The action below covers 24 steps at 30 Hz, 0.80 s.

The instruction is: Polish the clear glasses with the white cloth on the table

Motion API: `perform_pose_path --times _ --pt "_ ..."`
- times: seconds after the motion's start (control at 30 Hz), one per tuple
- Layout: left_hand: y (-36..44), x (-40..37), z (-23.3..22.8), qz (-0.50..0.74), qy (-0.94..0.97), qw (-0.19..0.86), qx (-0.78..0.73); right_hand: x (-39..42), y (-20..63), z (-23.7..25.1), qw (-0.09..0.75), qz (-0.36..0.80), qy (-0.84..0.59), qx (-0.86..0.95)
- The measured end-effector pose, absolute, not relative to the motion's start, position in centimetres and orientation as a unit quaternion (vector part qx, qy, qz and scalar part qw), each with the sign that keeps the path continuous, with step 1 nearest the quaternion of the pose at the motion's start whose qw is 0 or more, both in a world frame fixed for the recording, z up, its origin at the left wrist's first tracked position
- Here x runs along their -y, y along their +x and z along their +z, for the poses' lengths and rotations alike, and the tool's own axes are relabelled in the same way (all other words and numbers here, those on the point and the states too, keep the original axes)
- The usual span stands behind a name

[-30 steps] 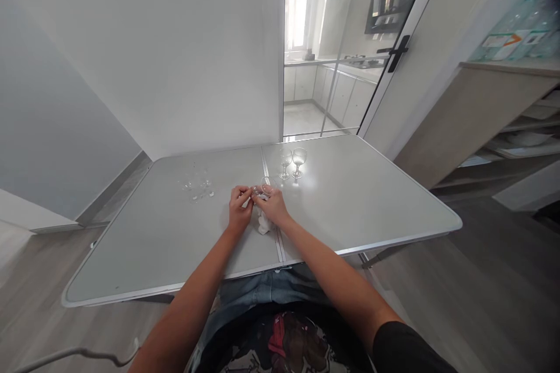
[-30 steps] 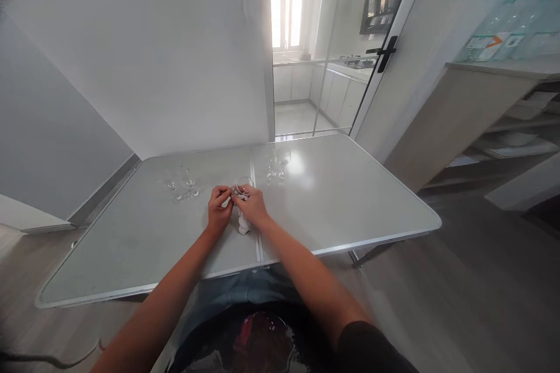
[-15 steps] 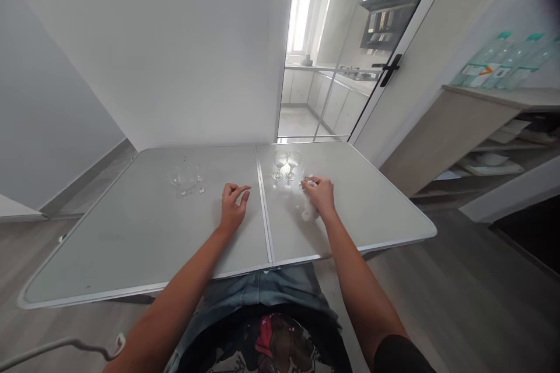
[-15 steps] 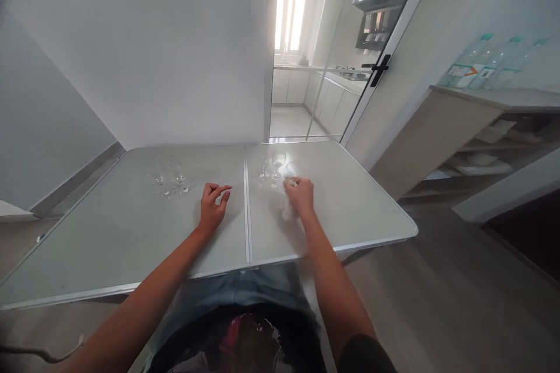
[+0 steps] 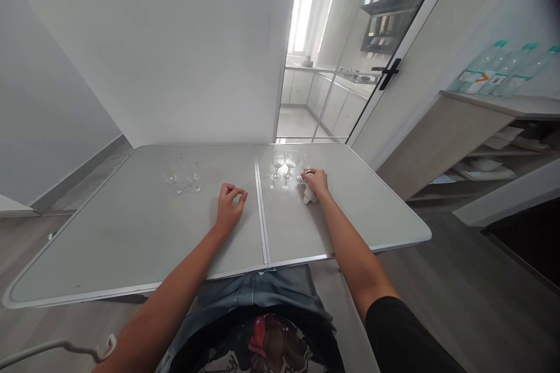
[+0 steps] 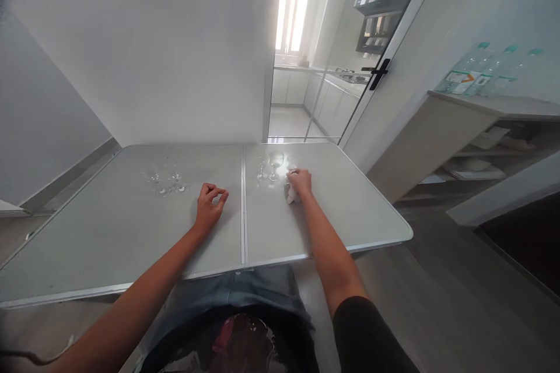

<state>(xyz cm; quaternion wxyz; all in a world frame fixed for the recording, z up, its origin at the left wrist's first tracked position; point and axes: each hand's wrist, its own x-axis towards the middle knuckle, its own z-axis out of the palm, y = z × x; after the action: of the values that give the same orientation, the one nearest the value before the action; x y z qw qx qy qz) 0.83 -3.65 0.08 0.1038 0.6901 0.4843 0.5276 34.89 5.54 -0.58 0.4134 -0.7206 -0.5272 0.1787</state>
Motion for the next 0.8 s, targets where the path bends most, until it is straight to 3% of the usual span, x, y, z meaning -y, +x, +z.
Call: perform_pose_path --times 0.33,0.63,0.8 --pt "0.8 4.0 0.2 0.486 0.716 0.161 -0.475 -6.1 34.1 -0.6 0.379 0.176 -0.737 0.531" --pt "0.9 3.7 -0.1 0.474 0.722 0.153 -0.480 -5.7 34.1 0.1 0.356 0.179 -0.750 0.527" --pt "0.1 3.9 0.3 0.466 0.725 0.102 -0.497 -3.9 34.0 0.0 0.301 0.148 -0.800 0.498"
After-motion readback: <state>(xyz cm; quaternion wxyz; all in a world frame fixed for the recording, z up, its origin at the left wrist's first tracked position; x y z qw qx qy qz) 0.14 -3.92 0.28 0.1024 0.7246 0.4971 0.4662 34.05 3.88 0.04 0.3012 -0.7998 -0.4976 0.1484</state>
